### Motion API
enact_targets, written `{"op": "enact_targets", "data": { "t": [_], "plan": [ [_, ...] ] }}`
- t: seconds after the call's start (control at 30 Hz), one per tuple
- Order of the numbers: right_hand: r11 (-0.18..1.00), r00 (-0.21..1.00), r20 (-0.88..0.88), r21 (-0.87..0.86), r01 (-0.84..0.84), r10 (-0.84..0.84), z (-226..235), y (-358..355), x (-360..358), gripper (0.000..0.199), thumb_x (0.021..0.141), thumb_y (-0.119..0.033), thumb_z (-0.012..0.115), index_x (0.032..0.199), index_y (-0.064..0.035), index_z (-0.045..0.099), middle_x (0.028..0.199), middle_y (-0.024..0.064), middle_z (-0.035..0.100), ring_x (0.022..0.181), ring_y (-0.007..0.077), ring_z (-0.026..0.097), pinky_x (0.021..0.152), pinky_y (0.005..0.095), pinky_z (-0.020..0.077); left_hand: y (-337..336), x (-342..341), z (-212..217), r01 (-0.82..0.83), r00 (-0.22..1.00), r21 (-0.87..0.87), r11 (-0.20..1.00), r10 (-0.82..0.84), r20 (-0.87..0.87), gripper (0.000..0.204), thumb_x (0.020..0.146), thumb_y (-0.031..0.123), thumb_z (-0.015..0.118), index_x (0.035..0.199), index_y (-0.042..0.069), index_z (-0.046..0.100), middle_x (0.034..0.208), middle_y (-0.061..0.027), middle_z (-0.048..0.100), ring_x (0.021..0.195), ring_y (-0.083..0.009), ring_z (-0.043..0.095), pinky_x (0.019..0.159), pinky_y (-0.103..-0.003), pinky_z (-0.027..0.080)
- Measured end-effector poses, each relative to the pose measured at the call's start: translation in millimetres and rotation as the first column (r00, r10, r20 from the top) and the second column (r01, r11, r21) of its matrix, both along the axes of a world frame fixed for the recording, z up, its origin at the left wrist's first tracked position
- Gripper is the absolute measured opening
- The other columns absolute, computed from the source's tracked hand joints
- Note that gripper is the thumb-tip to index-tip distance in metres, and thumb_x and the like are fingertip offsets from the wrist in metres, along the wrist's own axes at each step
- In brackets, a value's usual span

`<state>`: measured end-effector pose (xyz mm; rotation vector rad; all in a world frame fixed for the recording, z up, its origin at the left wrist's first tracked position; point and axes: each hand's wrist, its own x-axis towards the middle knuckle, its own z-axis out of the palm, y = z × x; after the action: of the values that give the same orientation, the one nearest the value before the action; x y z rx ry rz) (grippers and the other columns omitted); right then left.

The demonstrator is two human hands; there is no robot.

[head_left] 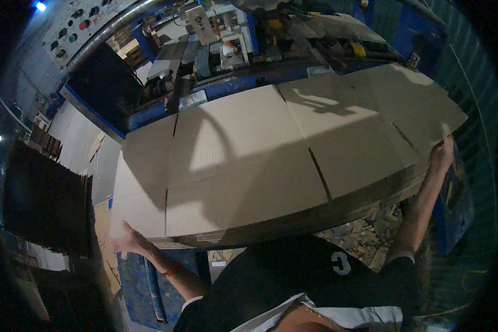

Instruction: The person repeatedly folds large cardboard sheets along pre-scored lines using both hands. The folded pieces are placed into a blue bin to the left. The process is continuous and repetitive throughout the clip.

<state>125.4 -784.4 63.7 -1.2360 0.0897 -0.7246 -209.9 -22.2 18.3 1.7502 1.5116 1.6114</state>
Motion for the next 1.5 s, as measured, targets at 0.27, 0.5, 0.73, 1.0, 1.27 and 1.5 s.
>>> {"op": "enact_targets", "data": {
  "t": [0.27, 0.5, 0.73, 1.0, 1.27, 1.5],
  "plan": [
    [0.938, 0.987, 0.153, -0.333, 0.094, -0.045, 31, 74, -78, 0.049, 0.085, -0.006, 0.051, 0.131, 0.0041, 0.037, 0.126, 0.0136, 0.048, 0.11, 0.0236, 0.051, 0.094, 0.0334, 0.0389, 25, -21, -23, 0.807, 0.415, -0.143, 0.574, -0.378, 0.828, 0.029, 0.082, 0.006, 0.055, 0.107, -0.008, 0.054, 0.11, -0.0158, 0.056, 0.097, -0.022, 0.056, 0.083, -0.033, 0.048],
    [0.319, 0.976, 0.011, -0.946, -0.061, 0.219, -67, 179, -187, 0.031, 0.077, 0.0, 0.055, 0.107, -0.0081, 0.06, 0.112, 0.0094, 0.061, 0.11, 0.0283, 0.053, 0.097, 0.0457, 0.0378, -99, -7, 7, 0.923, 0.385, -0.082, 0.377, -0.914, 0.126, 0.038, 0.081, 0.008, 0.056, 0.119, 0.001, 0.053, 0.124, -0.0166, 0.052, 0.117, -0.0295, 0.048, 0.099, -0.039, 0.037],
    [0.048, 0.862, -0.173, -0.974, -0.222, 0.477, -56, 204, -165, 0.037, 0.072, 0.001, 0.056, 0.106, -0.0122, 0.06, 0.12, 0.0073, 0.057, 0.116, 0.0305, 0.049, 0.101, 0.0509, 0.0325, -134, 42, 28, 0.932, -0.132, -0.308, 0.192, -0.611, -0.781, 0.046, 0.079, 0.008, 0.054, 0.123, 0.019, 0.054, 0.138, -0.014, 0.038, 0.129, -0.0341, 0.033, 0.106, -0.05, 0.024],
    [-0.317, 0.839, -0.308, -0.933, -0.173, 0.449, -38, 222, -95, 0.049, 0.076, -0.026, 0.063, 0.122, -0.0135, 0.053, 0.136, 0.0107, 0.041, 0.129, 0.0313, 0.033, 0.106, 0.0486, 0.0225, -111, 71, 26, 0.951, -0.034, -0.224, 0.215, -0.646, -0.762, 0.052, 0.078, 0.008, 0.054, 0.129, 0.018, 0.048, 0.14, -0.0142, 0.036, 0.13, -0.0335, 0.031, 0.107, -0.049, 0.022],
    [-0.407, 0.812, -0.547, -0.802, -0.438, 0.205, -28, 269, 30, 0.064, 0.079, -0.049, 0.056, 0.134, -0.0221, 0.04, 0.145, 0.0079, 0.027, 0.131, 0.0319, 0.026, 0.105, 0.048, 0.025, -67, 196, 14, 0.965, 0.163, -0.027, 0.261, -0.678, -0.717, 0.065, 0.071, 0.013, 0.068, 0.132, 0.014, 0.044, 0.134, -0.0147, 0.042, 0.124, -0.0322, 0.038, 0.104, -0.039, 0.031],
    [-0.241, 0.97, -0.196, -0.958, -0.157, 0.145, -48, 312, 82, 0.063, 0.08, -0.045, 0.059, 0.135, -0.0221, 0.039, 0.145, 0.008, 0.024, 0.131, 0.0338, 0.026, 0.104, 0.049, 0.0273, -39, 280, 8, 0.933, 0.293, 0.099, 0.346, -0.572, -0.766, 0.07, 0.078, 0.023, 0.065, 0.138, 0.013, 0.031, 0.132, -0.0185, 0.042, 0.126, -0.034, 0.036, 0.102, -0.051, 0.03]
  ]
}}
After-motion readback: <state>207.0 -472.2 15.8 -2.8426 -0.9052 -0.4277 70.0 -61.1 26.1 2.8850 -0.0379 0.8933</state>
